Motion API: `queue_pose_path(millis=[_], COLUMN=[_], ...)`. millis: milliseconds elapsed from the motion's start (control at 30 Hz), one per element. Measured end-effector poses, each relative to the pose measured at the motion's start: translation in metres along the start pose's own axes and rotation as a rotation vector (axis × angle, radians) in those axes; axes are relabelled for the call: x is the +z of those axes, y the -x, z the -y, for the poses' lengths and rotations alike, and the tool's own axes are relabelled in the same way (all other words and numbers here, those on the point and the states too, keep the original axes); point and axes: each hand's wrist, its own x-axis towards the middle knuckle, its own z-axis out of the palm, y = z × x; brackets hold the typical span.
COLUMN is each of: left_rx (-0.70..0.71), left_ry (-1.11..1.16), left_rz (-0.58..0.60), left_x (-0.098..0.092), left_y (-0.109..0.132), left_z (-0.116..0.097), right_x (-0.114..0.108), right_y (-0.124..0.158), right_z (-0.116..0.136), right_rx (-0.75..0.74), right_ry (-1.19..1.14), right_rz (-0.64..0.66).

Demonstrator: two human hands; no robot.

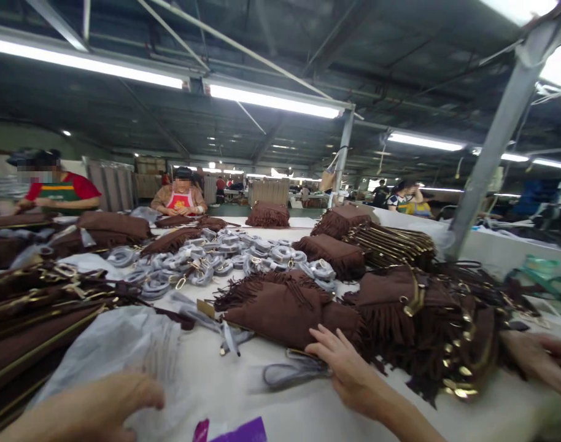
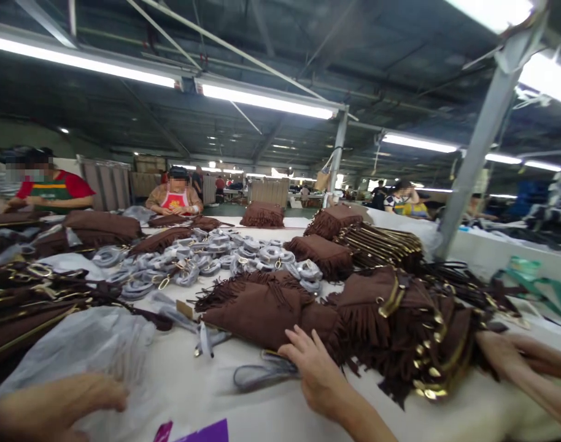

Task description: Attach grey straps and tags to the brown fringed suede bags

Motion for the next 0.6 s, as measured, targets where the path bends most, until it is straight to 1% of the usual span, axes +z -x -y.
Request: queue_pose_path(millis=[33, 67, 100, 133, 167, 200, 233, 300, 333, 400, 433, 500, 600], left_rx=[0.012, 0.023, 0.037, 0.057, 0.077, 0.097, 0.095, 0.103, 0.110, 0.155, 0.190, 0.283, 0.410], left_ry=[-0.020, -0.053, -0.101, -0.134, -0.159, -0.187, -0.213, -0.221, -0.216, -0.187, -0.167, -0.126, -0.117], left_rz=[0.056, 0.055, 0.064, 0.063, 0.041, 0.021, 0.006, -0.017, -0.032, -0.087, -0.123, -0.199, -0.278], left_x=[-0.022, -0.040, -0.054, -0.061, -0.062, -0.057, -0.047, -0.018, -0.003, 0.024, 0.035, 0.050, 0.058], left_y=[-0.008, -0.019, -0.032, -0.046, -0.062, -0.078, -0.093, -0.116, -0.123, -0.126, -0.122, -0.105, -0.071], left_z=[-0.021, -0.041, -0.059, -0.075, -0.089, -0.100, -0.109, -0.121, -0.123, -0.119, -0.112, -0.088, -0.039], right_x=[-0.001, -0.001, -0.002, -0.003, -0.003, -0.004, -0.004, -0.003, -0.002, 0.003, 0.007, 0.015, 0.024], right_y=[-0.001, -0.003, -0.005, -0.009, -0.014, -0.019, -0.026, -0.042, -0.049, -0.064, -0.070, -0.081, -0.094], right_z=[0.012, 0.024, 0.036, 0.046, 0.054, 0.059, 0.063, 0.065, 0.064, 0.061, 0.060, 0.058, 0.057], right_rx=[-0.035, -0.066, -0.084, -0.084, -0.066, -0.039, -0.007, 0.049, 0.075, 0.116, 0.130, 0.149, 0.133], right_ry=[-0.021, -0.051, -0.079, -0.096, -0.097, -0.080, -0.049, 0.030, 0.069, 0.147, 0.186, 0.252, 0.305], right_rz=[-0.011, -0.030, -0.055, -0.084, -0.112, -0.139, -0.163, -0.203, -0.218, -0.233, -0.236, -0.241, -0.209])
